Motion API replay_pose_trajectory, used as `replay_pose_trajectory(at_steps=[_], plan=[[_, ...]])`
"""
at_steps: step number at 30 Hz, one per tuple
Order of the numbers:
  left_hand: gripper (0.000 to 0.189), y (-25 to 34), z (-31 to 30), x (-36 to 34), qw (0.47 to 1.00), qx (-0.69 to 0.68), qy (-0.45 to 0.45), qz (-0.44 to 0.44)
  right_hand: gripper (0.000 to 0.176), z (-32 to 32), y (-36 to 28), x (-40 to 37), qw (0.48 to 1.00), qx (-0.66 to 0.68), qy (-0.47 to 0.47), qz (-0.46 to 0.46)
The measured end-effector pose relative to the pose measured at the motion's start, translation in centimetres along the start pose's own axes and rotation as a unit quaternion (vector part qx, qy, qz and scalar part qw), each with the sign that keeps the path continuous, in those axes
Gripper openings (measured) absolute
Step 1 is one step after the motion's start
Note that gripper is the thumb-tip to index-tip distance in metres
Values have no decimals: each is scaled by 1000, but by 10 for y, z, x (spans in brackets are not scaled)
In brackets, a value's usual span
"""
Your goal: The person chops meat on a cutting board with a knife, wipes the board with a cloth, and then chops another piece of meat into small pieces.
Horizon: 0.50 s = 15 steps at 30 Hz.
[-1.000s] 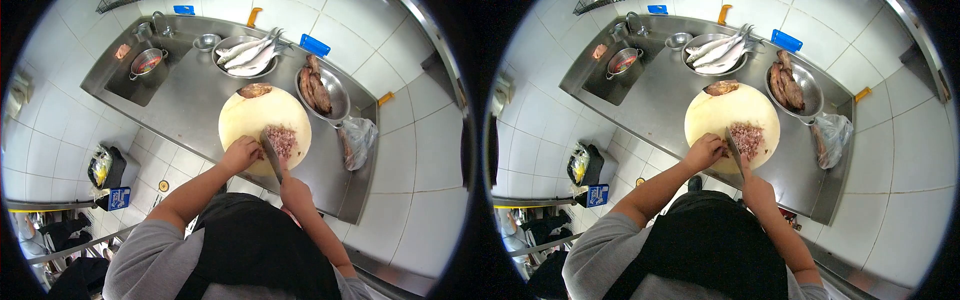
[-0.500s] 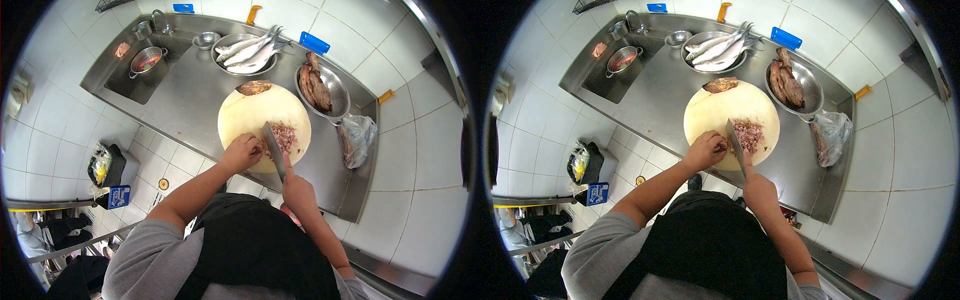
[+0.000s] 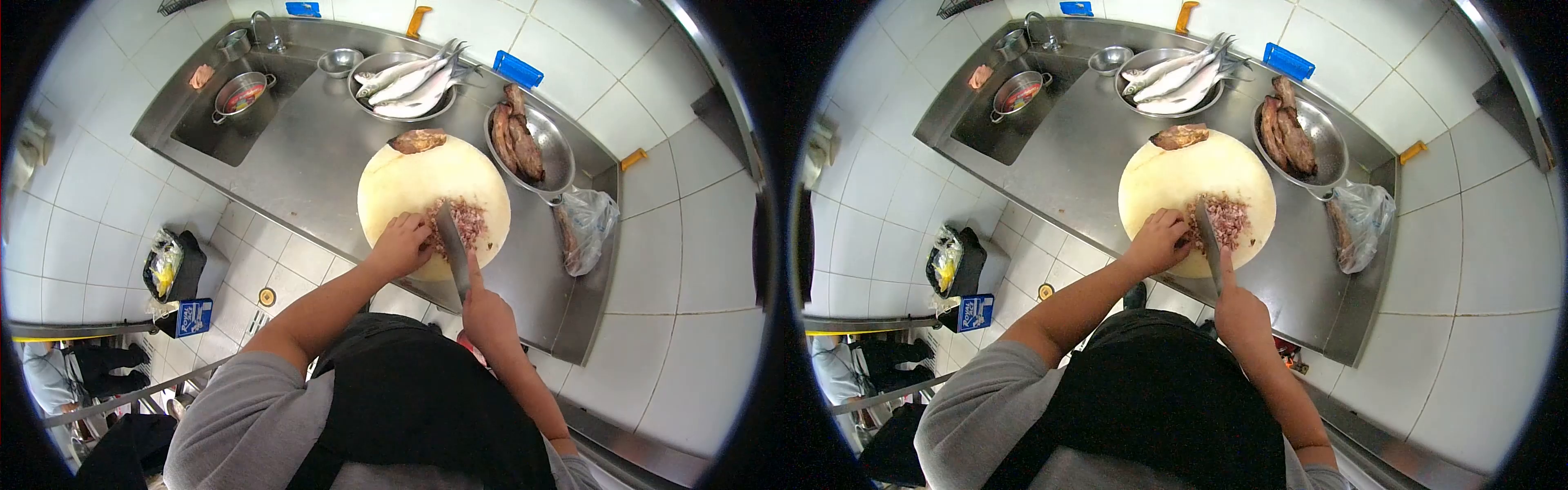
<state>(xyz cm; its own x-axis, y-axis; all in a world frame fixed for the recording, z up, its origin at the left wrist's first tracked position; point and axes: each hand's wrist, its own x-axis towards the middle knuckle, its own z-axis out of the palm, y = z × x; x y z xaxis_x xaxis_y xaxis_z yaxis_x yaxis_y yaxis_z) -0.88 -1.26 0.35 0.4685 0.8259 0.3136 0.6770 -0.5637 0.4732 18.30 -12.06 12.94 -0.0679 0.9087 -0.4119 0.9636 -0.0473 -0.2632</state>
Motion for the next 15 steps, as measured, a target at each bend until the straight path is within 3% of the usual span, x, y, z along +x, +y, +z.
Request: replay_pose_trajectory(at_steps=[3,7,13,15], plan=[[28,3,-4,0,999,-10,33,11,75,-3,-3,-3,1000,8,-18,9],[32,-3,2,2,1000,-8,13,22,76,2,1,-2,1000,6,-8,-2],[39,3,-9,-3,998,-22,49,-13,77,3,-1,-8,1000,17,-15,-9],[43,0,-14,-5,1000,-20,-11,0,82,9,-3,-7,999,21,-29,-9]])
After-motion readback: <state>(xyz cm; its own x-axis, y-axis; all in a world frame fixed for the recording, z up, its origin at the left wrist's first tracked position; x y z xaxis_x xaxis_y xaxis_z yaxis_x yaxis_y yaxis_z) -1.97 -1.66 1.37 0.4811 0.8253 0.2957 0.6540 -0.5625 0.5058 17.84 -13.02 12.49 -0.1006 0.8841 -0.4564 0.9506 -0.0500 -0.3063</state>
